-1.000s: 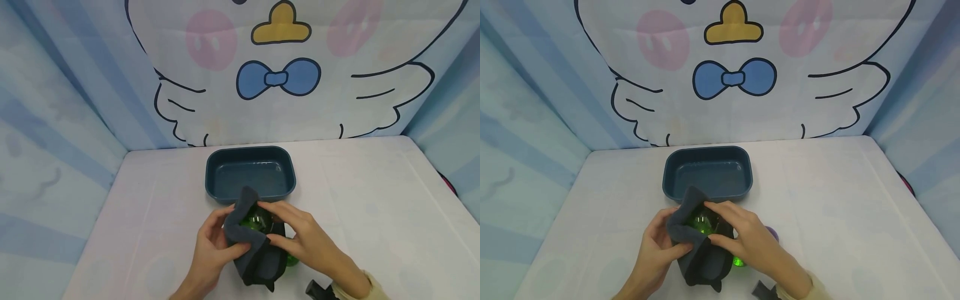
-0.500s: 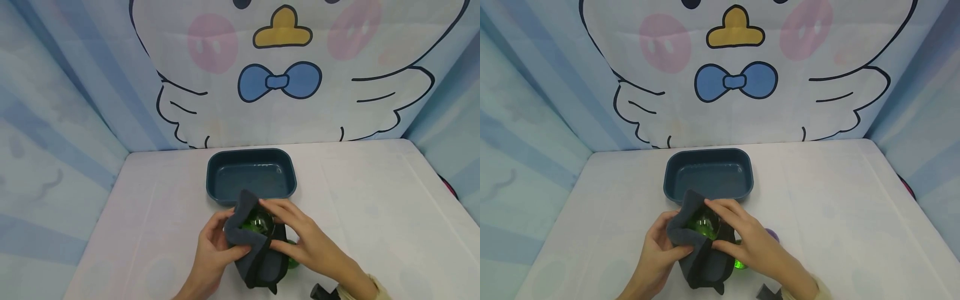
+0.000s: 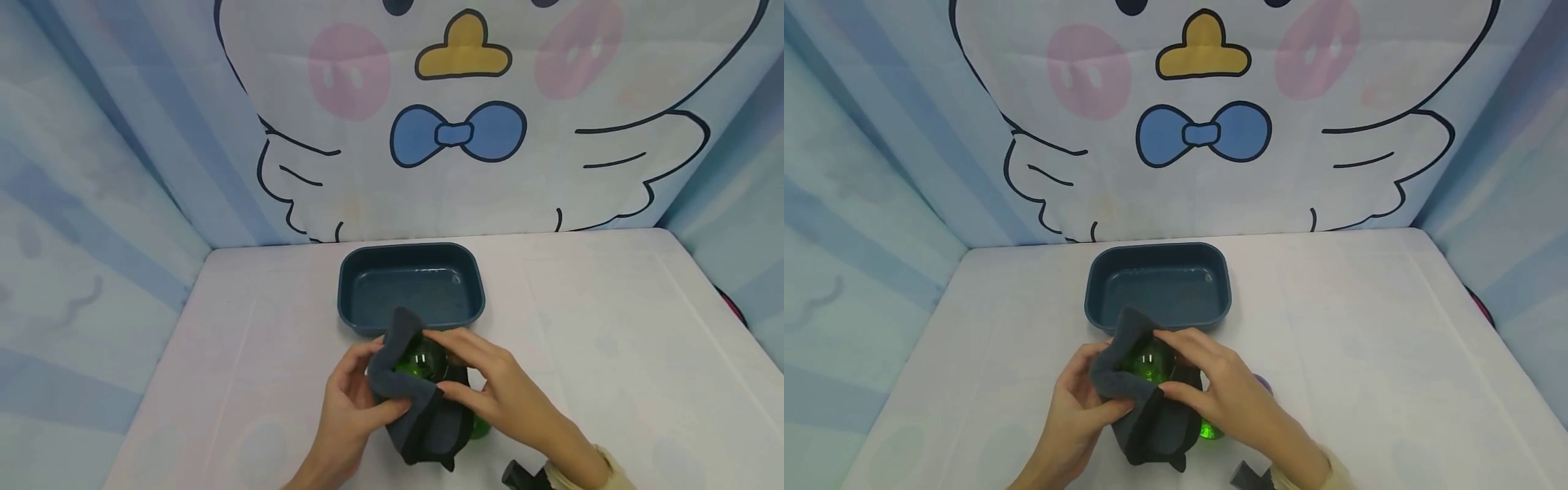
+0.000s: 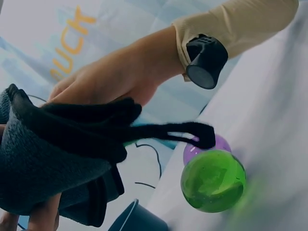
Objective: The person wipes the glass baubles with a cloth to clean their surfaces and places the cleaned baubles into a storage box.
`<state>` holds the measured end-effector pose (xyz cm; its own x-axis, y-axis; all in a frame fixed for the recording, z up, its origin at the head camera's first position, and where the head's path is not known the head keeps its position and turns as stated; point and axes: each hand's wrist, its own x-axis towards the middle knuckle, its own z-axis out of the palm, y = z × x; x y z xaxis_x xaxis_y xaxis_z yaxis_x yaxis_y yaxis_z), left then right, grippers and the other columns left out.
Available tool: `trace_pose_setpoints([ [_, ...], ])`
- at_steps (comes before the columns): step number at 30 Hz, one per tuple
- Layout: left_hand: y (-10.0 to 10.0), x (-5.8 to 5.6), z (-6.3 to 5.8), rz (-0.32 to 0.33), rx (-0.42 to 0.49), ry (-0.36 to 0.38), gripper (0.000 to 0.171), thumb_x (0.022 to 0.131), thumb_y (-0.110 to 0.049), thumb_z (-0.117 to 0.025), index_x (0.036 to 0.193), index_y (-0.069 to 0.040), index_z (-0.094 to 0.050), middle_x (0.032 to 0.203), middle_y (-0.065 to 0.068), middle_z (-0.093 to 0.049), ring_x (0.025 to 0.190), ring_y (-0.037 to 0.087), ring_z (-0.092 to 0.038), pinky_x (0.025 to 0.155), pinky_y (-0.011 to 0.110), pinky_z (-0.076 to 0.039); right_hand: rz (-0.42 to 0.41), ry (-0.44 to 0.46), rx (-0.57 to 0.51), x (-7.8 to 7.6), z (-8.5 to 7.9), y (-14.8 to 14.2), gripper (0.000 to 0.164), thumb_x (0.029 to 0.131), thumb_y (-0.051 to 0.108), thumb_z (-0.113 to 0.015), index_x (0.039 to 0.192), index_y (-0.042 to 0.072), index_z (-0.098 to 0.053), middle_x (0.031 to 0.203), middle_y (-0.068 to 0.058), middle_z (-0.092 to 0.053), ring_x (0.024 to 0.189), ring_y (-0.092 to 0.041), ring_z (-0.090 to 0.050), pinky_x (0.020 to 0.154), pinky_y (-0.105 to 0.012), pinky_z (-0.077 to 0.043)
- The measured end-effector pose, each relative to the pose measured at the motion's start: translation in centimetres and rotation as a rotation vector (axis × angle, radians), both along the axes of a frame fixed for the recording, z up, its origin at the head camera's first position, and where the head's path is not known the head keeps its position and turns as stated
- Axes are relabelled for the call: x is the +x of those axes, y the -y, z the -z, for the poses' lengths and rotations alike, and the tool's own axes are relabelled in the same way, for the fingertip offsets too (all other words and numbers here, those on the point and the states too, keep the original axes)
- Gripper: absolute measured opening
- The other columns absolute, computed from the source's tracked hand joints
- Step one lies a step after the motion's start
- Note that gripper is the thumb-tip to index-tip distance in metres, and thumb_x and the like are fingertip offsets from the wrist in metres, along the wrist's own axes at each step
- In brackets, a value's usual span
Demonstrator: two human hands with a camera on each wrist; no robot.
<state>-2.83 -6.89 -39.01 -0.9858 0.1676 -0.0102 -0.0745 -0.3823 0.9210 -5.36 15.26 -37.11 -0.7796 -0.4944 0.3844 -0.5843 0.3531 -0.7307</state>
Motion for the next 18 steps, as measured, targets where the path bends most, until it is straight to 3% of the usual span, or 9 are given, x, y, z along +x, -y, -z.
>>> trace_pose_setpoints([
  [6,0.2,0.0,0.1,0.006,-0.006,0.012,0.068,0.075,0.010,-0.077,0.134,-0.007,-0.048,0.137,0.012,-0.047,0.123,0.028,-0.053,0.101,0.034,-0.052,-0.022,0.024,-0.024,-0.2,0.1,0.3,0.059,0.090,0.010,-0.072,0.144,0.013,-0.050,0.134,-0.004,-0.059,0.116,-0.014,-0.061,0.086,-0.030,-0.059],
  [18,1.2,0.0,0.5,0.028,-0.025,0.002,0.071,0.078,0.008,-0.076,0.139,-0.007,-0.042,0.139,0.011,-0.048,0.124,0.029,-0.052,0.098,0.033,-0.054,0.000,-0.005,-0.027,-0.6,-0.3,0.7,0.061,0.086,0.011,-0.076,0.143,0.012,-0.052,0.127,-0.001,-0.061,0.109,-0.013,-0.063,0.086,-0.030,-0.059],
])
